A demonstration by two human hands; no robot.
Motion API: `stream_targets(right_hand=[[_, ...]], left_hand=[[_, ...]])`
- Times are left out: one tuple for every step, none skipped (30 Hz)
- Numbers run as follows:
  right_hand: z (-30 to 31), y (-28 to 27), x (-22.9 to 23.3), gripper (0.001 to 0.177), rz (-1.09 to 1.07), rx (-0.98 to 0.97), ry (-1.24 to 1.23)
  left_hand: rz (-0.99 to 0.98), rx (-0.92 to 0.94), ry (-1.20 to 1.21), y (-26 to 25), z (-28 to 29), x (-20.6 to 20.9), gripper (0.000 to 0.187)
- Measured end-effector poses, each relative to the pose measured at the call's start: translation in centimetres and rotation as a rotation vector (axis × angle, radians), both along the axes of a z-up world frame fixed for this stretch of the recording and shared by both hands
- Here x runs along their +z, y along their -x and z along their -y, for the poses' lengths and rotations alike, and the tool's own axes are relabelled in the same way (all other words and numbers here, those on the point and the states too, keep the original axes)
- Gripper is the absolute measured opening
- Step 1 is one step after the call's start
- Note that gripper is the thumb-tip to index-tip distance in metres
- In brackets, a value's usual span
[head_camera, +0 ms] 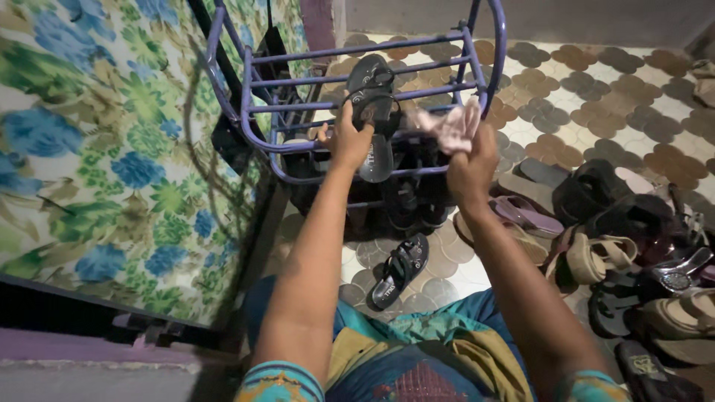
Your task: The person sits on the floor and wipes several pairs of shoes with a cloth, including black boots, sandals, and flip-flops. The person picks up each shoe, wipes it, and places it on a purple metal shoe rack.
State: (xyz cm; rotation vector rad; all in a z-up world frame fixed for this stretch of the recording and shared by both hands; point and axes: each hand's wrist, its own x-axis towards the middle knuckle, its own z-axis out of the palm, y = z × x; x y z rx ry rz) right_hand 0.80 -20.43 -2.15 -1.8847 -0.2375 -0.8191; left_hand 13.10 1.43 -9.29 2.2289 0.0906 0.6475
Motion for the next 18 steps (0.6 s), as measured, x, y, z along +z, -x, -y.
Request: stream_targets(right_hand=[[-0.4, -0.6, 0.7, 0.041, 0.049, -0.040, -0.013], [-1.3, -1.1, 1.5, 0.041, 0.157, -0.045, 0.133], [-2.4, -1.7, 2.2, 0.041, 0.263, -0.048, 0.277], [-3.8, -2.2, 2.8, 0.039, 0.244, 0.050, 0.321], [-5.4, -2.5, 3.2, 0.038, 0.222, 0.147, 0.362], [-6.9, -3.0, 3.6, 0.046, 0.302, 0.196, 0.464], [-8.3, -3.6, 4.0, 0.055, 0.382, 0.249, 0.565], [-9.4, -4.3, 4.4, 0.053, 0.415, 0.229, 0.690], [-10.3, -4.9, 4.7, 0.051, 0.448, 0.211, 0.815], [-10.8, -5.4, 4.9, 0.050, 0.481, 0.191, 0.938], [-11.0, -6.0, 5.0, 0.044, 0.384, 0.198, 0.968], [-10.9, -6.4, 5.0, 0.038, 0.287, 0.204, 0.995], [-10.4, -6.8, 4.9, 0.033, 0.190, 0.208, 1.024], [-9.9, -7.0, 4.5, 0.033, 0.244, 0.176, 0.953], [-9.3, -7.2, 4.0, 0.033, 0.295, 0.143, 0.881], [-8.9, -7.3, 3.4, 0.033, 0.346, 0.110, 0.808], [-8.3, -7.4, 2.8, 0.035, 0.310, 0.053, 0.778], [-8.0, -7.6, 2.3, 0.038, 0.276, -0.004, 0.748]], left_hand=[[0.041, 0.011, -0.003, 0.0, 0.0, -0.2, 0.071], [0.044, 0.000, -0.028, -0.3, 0.0, -0.5, 0.070], [0.047, -0.011, -0.056, -0.6, -0.1, -0.9, 0.069], [0.050, -0.022, -0.084, -0.9, -0.2, -1.5, 0.068], [0.132, -0.028, -0.149, -1.0, -0.2, -2.2, 0.068], [0.213, -0.034, -0.214, -1.0, -0.2, -3.0, 0.067], [0.296, -0.037, -0.280, -1.1, -0.1, -3.5, 0.067], [0.378, -0.040, -0.346, -1.1, -0.1, -3.8, 0.067], [0.458, -0.042, -0.413, -0.9, -0.1, -4.0, 0.067], [0.538, -0.044, -0.481, -0.6, -0.1, -4.0, 0.067], [0.252, -0.043, -0.481, -0.3, -0.2, -3.7, 0.056], [-0.033, -0.042, -0.474, 0.0, 0.0, -3.1, 0.047], [-0.316, -0.043, -0.457, 0.3, 0.2, -2.5, 0.038], [-0.197, -0.037, -0.341, 1.0, 0.1, -2.0, 0.040], [-0.079, -0.033, -0.224, 1.7, 0.1, -1.5, 0.041], [0.038, -0.029, -0.106, 2.2, 0.2, -1.1, 0.043], [0.071, -0.029, -0.123, 2.3, 0.3, -0.7, 0.047], [0.103, -0.029, -0.139, 2.3, 0.4, -0.3, 0.051]])
